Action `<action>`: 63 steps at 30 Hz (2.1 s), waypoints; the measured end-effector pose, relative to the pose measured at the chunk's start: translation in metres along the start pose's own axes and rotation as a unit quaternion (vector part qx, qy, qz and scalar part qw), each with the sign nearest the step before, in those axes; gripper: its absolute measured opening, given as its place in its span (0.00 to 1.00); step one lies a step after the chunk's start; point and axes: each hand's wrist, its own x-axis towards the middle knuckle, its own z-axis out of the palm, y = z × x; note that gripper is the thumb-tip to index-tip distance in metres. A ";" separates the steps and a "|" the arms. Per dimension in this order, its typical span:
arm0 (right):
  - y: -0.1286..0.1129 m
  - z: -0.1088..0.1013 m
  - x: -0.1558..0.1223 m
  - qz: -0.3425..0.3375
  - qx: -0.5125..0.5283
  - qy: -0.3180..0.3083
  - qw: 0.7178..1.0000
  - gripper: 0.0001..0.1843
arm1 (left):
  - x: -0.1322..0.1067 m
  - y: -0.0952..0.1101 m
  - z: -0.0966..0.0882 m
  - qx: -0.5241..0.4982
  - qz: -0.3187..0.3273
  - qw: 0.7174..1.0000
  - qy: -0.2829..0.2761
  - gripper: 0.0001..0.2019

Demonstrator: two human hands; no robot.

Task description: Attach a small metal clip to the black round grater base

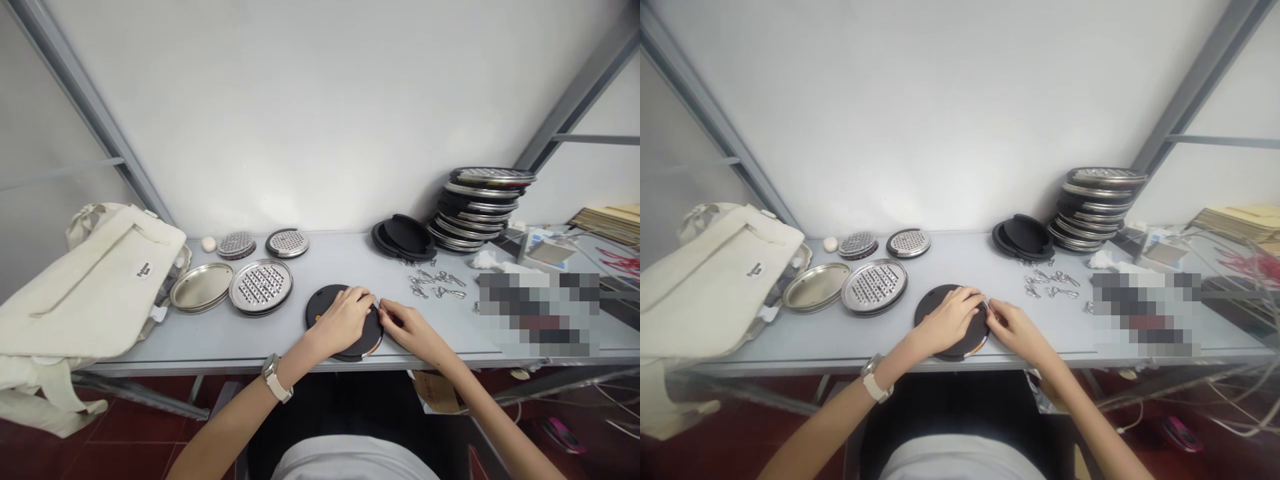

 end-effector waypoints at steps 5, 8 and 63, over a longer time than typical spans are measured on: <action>0.000 0.000 -0.001 -0.001 0.006 0.008 1.000 0.13 | 0.000 -0.001 0.000 -0.001 0.002 1.000 0.001 0.14; 0.001 0.000 -0.001 -0.004 0.007 0.009 1.000 0.13 | 0.000 -0.001 0.001 -0.001 0.001 1.000 0.003 0.14; -0.001 -0.001 -0.001 0.002 0.014 0.009 1.000 0.13 | 0.000 -0.001 0.000 0.002 -0.001 1.000 -0.007 0.13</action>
